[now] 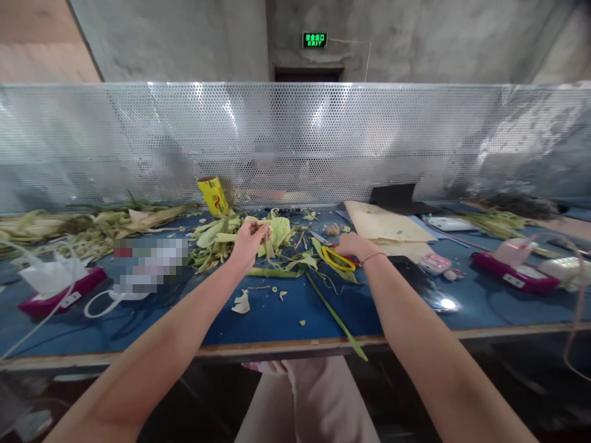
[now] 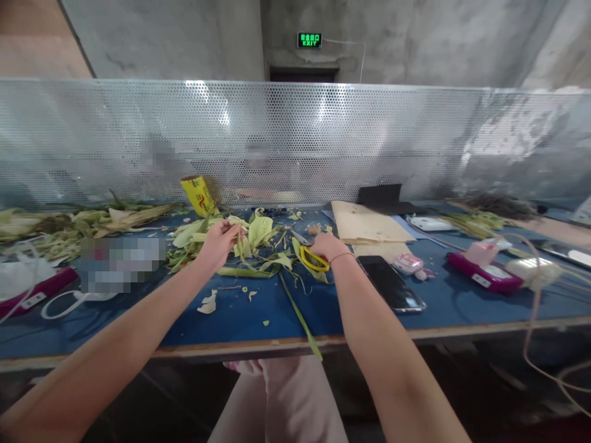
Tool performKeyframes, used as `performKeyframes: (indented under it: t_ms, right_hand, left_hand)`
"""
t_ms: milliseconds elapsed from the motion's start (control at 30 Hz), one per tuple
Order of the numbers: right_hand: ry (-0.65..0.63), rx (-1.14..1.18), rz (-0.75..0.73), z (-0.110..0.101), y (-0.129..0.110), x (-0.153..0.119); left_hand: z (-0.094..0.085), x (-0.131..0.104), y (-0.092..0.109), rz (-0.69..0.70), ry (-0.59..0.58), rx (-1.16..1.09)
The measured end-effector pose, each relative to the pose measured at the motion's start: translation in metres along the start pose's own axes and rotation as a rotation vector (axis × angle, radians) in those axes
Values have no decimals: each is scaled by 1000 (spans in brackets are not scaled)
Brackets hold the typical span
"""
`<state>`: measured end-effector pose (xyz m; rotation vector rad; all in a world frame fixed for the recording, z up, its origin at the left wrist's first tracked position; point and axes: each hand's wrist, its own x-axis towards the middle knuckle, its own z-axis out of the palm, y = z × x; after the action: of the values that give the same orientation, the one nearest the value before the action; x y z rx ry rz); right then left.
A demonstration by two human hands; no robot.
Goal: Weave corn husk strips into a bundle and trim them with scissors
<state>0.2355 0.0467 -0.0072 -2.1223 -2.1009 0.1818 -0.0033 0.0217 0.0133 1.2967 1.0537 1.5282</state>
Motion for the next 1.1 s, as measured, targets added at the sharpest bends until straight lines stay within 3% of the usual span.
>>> performKeyframes:
  t_ms: [67, 233, 433, 567, 700, 867, 1000, 1100]
  right_hand:
    - [-97, -15, 15, 2, 7, 3]
    - [-126, 3, -15, 3, -2, 1]
    - [-166, -11, -9, -1, -7, -6]
    - [-160, -2, 3, -1, -5, -4]
    - [-47, 16, 21, 2, 0, 0]
    - [157, 58, 32, -3, -1, -2]
    - [420, 235, -284, -5, -16, -5]
    - [489, 353, -451, 0, -31, -11]
  left_hand:
    - [0, 2, 1, 20, 31, 42]
    - [-1, 5, -5, 109, 38, 7]
    - [-5, 5, -2, -89, -20, -122]
    - [-6, 8, 1, -231, 8, -312]
    - [-7, 13, -3, -305, 0, -406]
    - [-9, 13, -10, -190, -147, -348]
    - [-8, 12, -9, -134, -96, -317]
    - [-9, 14, -9, -139, -26, -341]
